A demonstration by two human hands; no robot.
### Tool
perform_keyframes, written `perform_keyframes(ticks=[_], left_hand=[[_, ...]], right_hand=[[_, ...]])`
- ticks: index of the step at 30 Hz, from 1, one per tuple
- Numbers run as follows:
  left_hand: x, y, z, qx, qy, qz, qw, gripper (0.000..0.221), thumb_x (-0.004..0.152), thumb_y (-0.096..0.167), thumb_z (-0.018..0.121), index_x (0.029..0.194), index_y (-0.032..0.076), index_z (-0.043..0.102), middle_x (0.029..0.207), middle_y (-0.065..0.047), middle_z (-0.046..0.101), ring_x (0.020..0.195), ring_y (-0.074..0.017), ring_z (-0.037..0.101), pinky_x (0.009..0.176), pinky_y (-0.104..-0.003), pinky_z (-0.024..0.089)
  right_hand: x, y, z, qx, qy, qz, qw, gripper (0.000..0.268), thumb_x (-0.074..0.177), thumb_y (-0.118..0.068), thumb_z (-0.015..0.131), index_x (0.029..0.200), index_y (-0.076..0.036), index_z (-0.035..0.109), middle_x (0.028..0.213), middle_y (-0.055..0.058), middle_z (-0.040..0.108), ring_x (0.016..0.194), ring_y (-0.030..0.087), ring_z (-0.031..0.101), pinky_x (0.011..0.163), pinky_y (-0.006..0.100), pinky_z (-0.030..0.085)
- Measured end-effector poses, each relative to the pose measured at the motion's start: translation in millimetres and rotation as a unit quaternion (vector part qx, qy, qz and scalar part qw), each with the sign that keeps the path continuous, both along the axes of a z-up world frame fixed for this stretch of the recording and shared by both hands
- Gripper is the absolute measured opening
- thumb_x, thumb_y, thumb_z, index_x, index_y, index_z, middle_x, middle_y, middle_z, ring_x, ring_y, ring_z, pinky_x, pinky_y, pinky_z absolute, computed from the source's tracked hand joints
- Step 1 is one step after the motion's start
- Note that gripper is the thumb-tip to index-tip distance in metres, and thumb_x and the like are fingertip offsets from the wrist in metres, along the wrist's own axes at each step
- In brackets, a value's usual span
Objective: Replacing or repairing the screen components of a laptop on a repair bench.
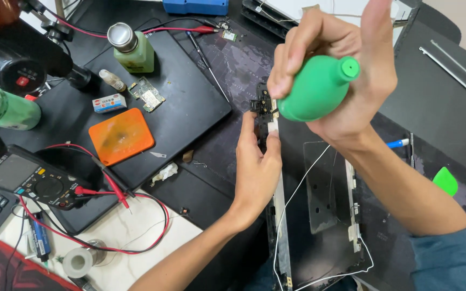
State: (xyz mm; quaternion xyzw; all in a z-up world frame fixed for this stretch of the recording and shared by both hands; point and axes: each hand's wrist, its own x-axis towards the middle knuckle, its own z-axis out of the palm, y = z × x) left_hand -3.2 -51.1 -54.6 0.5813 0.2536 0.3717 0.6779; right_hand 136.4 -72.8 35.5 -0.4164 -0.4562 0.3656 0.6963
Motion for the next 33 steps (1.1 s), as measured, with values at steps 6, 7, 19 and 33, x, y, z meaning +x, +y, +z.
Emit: perform_keyframes(ticks=[6,7,19,33], left_hand=[[-0.2,-1.1,4.6,-0.025,0.026,-0.003,0.999,0.028,0.099,-0.004,0.051,0.126,0.0,0.052,0.093,-0.004,0.058,0.08,-0.0083,0.049,0.065,-0.027,0.043],[-0.3,-1.1,5.3,-0.02,0.021,-0.003,1.0,0.027,0.099,-0.004,0.051,0.126,0.0,0.052,0.093,-0.004,0.058,0.081,-0.008,0.049,0.066,-0.027,0.044],[-1.1,-2.3,9.4,-0.022,0.019,-0.004,1.0,0.028,0.099,-0.003,0.051,0.127,0.0,0.052,0.092,-0.002,0.057,0.077,-0.007,0.047,0.063,-0.027,0.042],[-0.7,-2.9,7.2,-0.034,0.024,-0.004,0.999,0.03,0.099,-0.004,0.051,0.128,0.0,0.053,0.09,-0.002,0.057,0.076,-0.0066,0.047,0.062,-0.026,0.041]], right_hand=[[10.2,-6.3,-38.2,-0.007,0.043,0.02,0.999,0.078,0.117,-0.06,0.028,0.061,-0.006,0.038,0.056,0.011,0.04,0.051,0.022,0.043,0.056,0.033,0.037],[7.2,-5.8,-31.5,-0.006,0.136,0.019,0.991,0.079,0.119,-0.055,0.026,0.058,-0.005,0.037,0.053,0.011,0.038,0.049,0.022,0.041,0.053,0.033,0.036],[6.1,-12.1,-36.7,0.024,0.006,0.002,1.0,0.079,0.118,-0.061,0.027,0.061,-0.006,0.037,0.057,0.009,0.039,0.051,0.021,0.042,0.055,0.031,0.038],[2.0,-10.0,-23.7,0.046,0.214,0.037,0.975,0.084,0.118,-0.053,0.016,0.055,-0.003,0.041,0.048,0.011,0.044,0.043,0.022,0.044,0.052,0.032,0.043]])
